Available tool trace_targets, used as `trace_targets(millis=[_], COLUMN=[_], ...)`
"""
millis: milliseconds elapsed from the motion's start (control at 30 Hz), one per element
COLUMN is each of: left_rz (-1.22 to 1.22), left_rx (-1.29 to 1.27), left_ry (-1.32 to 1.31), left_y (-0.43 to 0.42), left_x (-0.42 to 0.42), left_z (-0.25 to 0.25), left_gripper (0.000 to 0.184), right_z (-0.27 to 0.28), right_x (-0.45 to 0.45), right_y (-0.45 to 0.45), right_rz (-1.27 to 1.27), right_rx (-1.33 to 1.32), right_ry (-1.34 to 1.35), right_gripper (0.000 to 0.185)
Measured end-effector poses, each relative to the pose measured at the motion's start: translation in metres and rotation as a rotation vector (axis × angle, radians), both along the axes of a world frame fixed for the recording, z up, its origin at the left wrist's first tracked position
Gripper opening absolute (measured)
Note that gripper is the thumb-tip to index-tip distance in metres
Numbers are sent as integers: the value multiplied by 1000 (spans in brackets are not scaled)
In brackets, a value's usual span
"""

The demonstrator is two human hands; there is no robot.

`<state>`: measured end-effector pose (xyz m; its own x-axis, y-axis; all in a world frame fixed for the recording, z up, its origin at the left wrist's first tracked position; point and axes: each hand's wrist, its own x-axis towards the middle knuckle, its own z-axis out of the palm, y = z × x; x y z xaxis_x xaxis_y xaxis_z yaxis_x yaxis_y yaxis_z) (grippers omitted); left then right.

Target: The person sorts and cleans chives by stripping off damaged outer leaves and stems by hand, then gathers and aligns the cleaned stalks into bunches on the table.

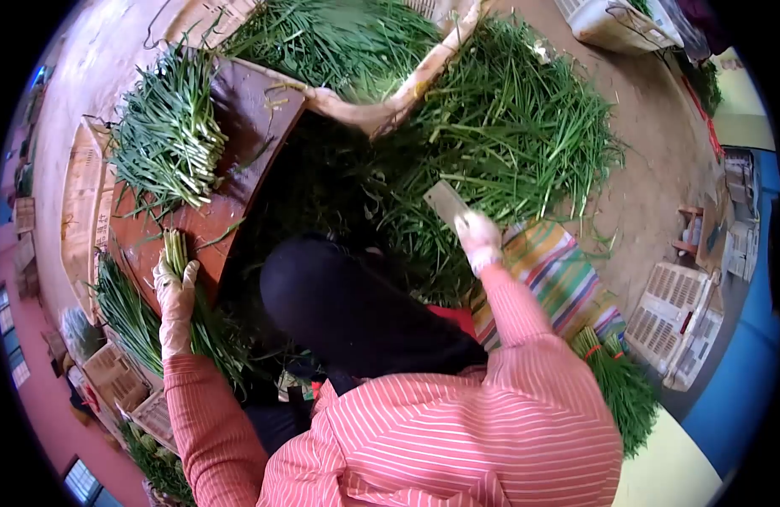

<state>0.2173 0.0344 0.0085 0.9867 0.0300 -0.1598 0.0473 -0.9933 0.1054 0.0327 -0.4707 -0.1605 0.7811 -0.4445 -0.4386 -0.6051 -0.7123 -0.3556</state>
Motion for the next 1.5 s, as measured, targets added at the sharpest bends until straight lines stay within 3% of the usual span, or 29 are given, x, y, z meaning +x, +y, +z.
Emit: trace_targets(millis=[33,67,133,200,267,333,467,533,600,667,733,800,833,867,933,967,1000,1100,1133,1200,1233,1267,1333,1367,1433,1500], left_rz=[11,15,20,-14,-7,-45,-1,29,10,-24,-2,-4,12,18,91,118,133,176,178,168,175,149,174,176,188,186], left_rx=[-1,8,19,9,-3,37,-2,-51,-71,-122,-121,-166,-168,-133,-75,-77,-84,-6,-10,47,76,163,83,78,34,22], left_ry=[-19,-10,10,-54,-60,-91,-80,-133,-182,-242,-279,-283,-251,-255,-196,-134,-89,-73,-52,-103,-63,-140,-51,-58,-12,-27], left_y=[-2,-1,-1,9,6,2,-5,-8,-14,-3,-7,-14,-17,-20,-30,-34,-34,-37,-37,-42,-45,-46,-45,-44,-44,-44], left_x=[3,3,-1,-2,-2,-3,-6,-9,-10,-12,-18,-23,-24,-25,-25,-23,-22,-19,-19,-22,-22,-24,-21,-19,-18,-18], left_z=[-2,-2,0,-10,-8,-7,-2,-4,1,-15,-15,-7,-3,-2,6,13,16,12,11,11,16,4,9,10,9,10], left_gripper=[78,78,78,79,80,79,79,79,71,77,71,67,68,68,69,70,70,73,76,79,81,81,81,81,81,82], right_z=[-48,-44,-103,-103,-144,-150,-97,-50,-7,13,83,140,161,178,197,215,207,225,256,279,279,283,256,255,227,206], right_x=[-20,-25,-48,-39,-45,-47,-60,-67,-71,-78,-56,-40,-26,-10,13,27,37,67,76,87,92,101,119,129,153,174], right_y=[-8,-2,0,8,0,5,0,4,9,-6,4,25,40,51,66,71,65,55,70,101,123,145,169,187,206,226], right_rz=[-40,-154,-351,-354,-325,-176,-73,-252,-190,1,-73,405,452,553,510,548,531,340,117,79,118,267,648,732,740,773], right_rx=[-32,-54,-59,-168,-203,-397,-69,-28,-187,-151,222,144,207,62,-129,-174,-142,129,547,756,785,645,187,129,319,145], right_ry=[194,314,368,592,641,557,322,257,218,269,301,-223,-390,-600,-618,-504,-574,-328,-112,-69,-175,-253,-613,-655,-487,-459], right_gripper=[37,40,32,29,28,34,41,40,40,42,38,29,24,26,26,26,27,25,20,16,16,15,20,22,29,36])
